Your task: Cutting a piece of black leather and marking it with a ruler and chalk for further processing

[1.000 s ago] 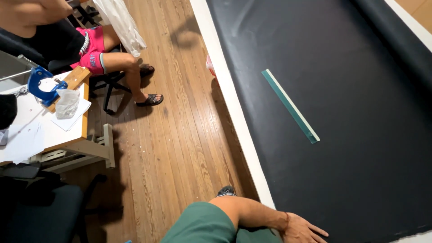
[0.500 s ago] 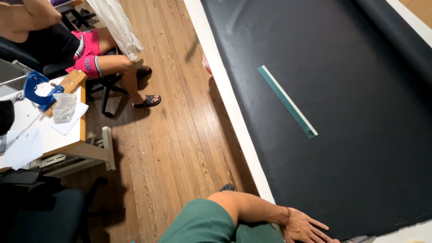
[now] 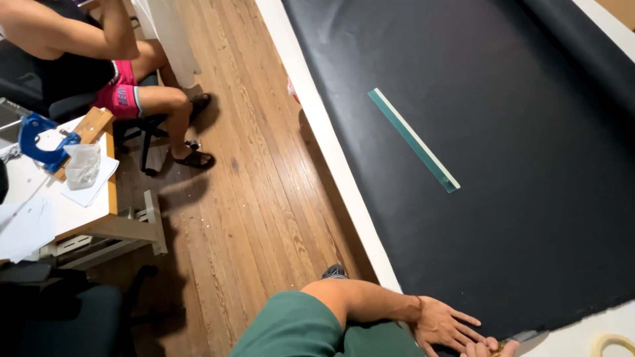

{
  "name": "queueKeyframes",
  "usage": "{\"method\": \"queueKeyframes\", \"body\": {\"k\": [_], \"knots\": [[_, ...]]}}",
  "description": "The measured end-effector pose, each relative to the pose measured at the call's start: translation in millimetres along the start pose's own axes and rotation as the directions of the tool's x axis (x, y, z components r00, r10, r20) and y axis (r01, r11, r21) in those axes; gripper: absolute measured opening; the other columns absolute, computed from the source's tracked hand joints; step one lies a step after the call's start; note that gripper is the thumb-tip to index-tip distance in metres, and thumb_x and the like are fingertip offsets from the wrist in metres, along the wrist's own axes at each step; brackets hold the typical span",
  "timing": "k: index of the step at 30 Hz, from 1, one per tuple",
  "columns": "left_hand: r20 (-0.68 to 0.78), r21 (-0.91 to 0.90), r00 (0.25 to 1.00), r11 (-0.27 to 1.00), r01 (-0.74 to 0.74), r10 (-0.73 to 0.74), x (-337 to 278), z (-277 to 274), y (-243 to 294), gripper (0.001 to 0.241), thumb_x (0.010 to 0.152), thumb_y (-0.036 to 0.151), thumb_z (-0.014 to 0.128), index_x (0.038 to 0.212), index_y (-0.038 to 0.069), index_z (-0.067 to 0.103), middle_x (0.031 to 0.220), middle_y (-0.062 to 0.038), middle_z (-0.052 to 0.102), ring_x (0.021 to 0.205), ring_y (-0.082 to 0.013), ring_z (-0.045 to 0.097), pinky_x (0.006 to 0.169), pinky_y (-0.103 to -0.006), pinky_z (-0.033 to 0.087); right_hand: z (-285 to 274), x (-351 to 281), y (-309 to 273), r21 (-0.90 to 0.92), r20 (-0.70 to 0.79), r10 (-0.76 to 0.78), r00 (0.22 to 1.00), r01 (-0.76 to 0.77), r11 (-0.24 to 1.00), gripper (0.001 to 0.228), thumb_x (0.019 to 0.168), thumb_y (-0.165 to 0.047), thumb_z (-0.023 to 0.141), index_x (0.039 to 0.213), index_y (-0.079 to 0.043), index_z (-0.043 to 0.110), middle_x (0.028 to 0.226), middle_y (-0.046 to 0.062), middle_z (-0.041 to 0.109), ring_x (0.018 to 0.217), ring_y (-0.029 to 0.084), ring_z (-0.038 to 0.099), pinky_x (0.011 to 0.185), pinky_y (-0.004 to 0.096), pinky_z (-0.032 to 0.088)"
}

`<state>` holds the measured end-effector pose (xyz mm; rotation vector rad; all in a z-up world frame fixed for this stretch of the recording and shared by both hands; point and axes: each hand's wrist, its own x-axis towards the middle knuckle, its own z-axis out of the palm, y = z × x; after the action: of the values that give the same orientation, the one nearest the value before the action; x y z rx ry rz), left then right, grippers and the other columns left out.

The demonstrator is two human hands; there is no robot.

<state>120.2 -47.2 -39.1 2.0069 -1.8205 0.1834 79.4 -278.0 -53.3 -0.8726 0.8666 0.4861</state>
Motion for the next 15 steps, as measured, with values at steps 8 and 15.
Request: {"method": "queueKeyframes", "body": {"k": [8, 15], "knots": [[-0.017, 0.011, 0.999, 0.999, 0.035, -0.035, -0.6, -11.9, 8.7, 0.100, 0.101, 0.085, 0.053, 0.167, 0.010, 0.061, 0.177, -0.009, 0.062, 0.175, -0.0286, 0.038, 0.153, -0.0605, 0.016, -47.9, 23.5, 16.1, 0.178, 0.527, -0.191, 0.828, 0.112, 0.978, 0.066, 0.132, -0.090, 0.045, 0.108, -0.031, 0.065, 0.061, -0.011, 0.033, 0.052, 0.009, 0.036, 0.044, 0.024, 0.027], [-0.006, -0.037, 0.999, 0.998, 0.049, -0.049, 0.3, -21.7, 11.8, 0.099, 0.101, 0.085, 0.049, 0.164, 0.010, 0.066, 0.176, -0.014, 0.062, 0.175, -0.0312, 0.038, 0.153, -0.0602, 0.018, -33.3, 4.0, 20.5, 0.203, 0.419, -0.218, 0.881, 0.143, 0.969, 0.065, 0.127, -0.090, 0.055, 0.098, -0.032, 0.068, 0.057, -0.010, 0.027, 0.048, 0.007, 0.028, 0.038, 0.023, 0.018]]}}
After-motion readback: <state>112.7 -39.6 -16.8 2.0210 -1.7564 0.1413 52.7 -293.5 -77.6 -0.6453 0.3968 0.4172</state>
